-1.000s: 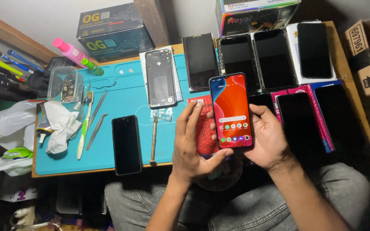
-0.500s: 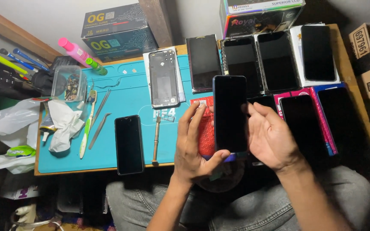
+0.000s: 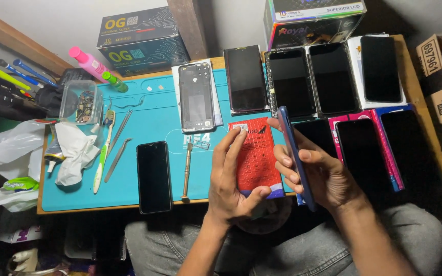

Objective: The person handles a blue smartphone, turning it over to inspect the back and sides. They power on the device, swipe the screen, and then use a prying tool to separate the back cover from the frame, revealing the internal components.

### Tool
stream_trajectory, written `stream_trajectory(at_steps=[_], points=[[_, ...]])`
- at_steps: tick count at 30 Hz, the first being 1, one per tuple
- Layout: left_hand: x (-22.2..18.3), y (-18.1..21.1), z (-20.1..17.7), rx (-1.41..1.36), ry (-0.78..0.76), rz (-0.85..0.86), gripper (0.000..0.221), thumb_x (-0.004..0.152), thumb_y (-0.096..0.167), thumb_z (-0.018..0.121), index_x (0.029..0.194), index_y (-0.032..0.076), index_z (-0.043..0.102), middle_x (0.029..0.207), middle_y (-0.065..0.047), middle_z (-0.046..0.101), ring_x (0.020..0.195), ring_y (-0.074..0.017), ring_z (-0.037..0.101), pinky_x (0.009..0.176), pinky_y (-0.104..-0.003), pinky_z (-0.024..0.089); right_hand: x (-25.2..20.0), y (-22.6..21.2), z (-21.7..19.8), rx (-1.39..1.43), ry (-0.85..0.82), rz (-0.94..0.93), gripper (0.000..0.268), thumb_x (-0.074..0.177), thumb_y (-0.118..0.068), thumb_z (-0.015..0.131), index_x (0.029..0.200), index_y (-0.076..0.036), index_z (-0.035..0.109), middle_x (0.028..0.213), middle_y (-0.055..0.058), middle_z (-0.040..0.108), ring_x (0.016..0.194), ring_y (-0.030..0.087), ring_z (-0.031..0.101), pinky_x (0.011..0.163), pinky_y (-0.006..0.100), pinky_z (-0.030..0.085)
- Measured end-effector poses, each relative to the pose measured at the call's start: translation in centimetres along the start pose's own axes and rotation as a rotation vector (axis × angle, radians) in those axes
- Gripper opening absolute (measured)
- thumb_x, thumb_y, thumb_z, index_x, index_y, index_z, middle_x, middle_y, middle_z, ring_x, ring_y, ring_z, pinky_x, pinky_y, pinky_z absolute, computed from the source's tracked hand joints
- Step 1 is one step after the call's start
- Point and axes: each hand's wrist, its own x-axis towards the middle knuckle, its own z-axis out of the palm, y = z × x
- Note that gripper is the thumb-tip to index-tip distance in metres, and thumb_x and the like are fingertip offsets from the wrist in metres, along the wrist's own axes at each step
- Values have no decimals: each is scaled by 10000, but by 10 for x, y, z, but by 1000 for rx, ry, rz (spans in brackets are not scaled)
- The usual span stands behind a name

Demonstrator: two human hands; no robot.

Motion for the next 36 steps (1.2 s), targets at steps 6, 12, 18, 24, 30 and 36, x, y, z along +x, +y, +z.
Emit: stream_trajectory(at_steps=[6, 12, 18, 24, 30, 36], points=[[0, -4, 0, 17, 5, 13, 794, 1075, 577, 573, 1619, 21, 420, 1607, -269, 488, 1494, -409, 548, 1287, -532, 479, 8, 9, -6, 242, -131, 61, 761, 1064, -520, 604, 1536, 29, 371, 1009, 198, 475, 710, 177, 448, 492, 218, 444], [0, -3, -2, -4, 48, -23, 664, 1141, 458, 510, 1602, -12, 425, 1586, -295, 505, 1484, -424, 555, 1268, -515, 488, 6, 15, -1, 197, 13, 26, 776, 1111, -545, 385, 1462, 129, 546, 1239, 401, 636, 898, 402, 647, 796, 478, 502], [4, -2, -5, -79, 146, -174, 547, 1092, 314, 594, 1531, -4, 517, 1458, -236, 629, 1314, -341, 671, 1052, -414, 601, 8, 23, -12, 195, 111, 232, 768, 1066, -564, 395, 1363, 94, 656, 1189, 370, 724, 860, 587, 705, 848, 676, 567], [30, 17, -15, -627, 169, -843, 265, 965, 86, 696, 1213, -6, 698, 900, -166, 685, 451, -186, 559, 267, -305, 517, 10, 33, -10, -84, 296, 343, 768, 1057, -565, 337, 1373, 60, 653, 972, 506, 723, 782, 586, 762, 700, 599, 633], [33, 0, -14, -654, 130, -1060, 30, 869, 69, 707, 842, 80, 701, 731, -7, 644, 702, -104, 559, 619, -267, 471, 17, 31, 25, -230, 704, 470, 745, 1041, -535, 407, 1455, 27, 666, 1045, 438, 765, 823, 610, 750, 622, 606, 594], [29, -10, -4, -631, 91, -973, 90, 823, 28, 714, 895, 73, 743, 799, 28, 675, 773, -65, 604, 722, -246, 502, 21, 45, 22, -428, 953, 206, 319, 1052, -292, 652, 1117, 1, 762, 814, 168, 691, 635, 267, 614, 556, 402, 496]])
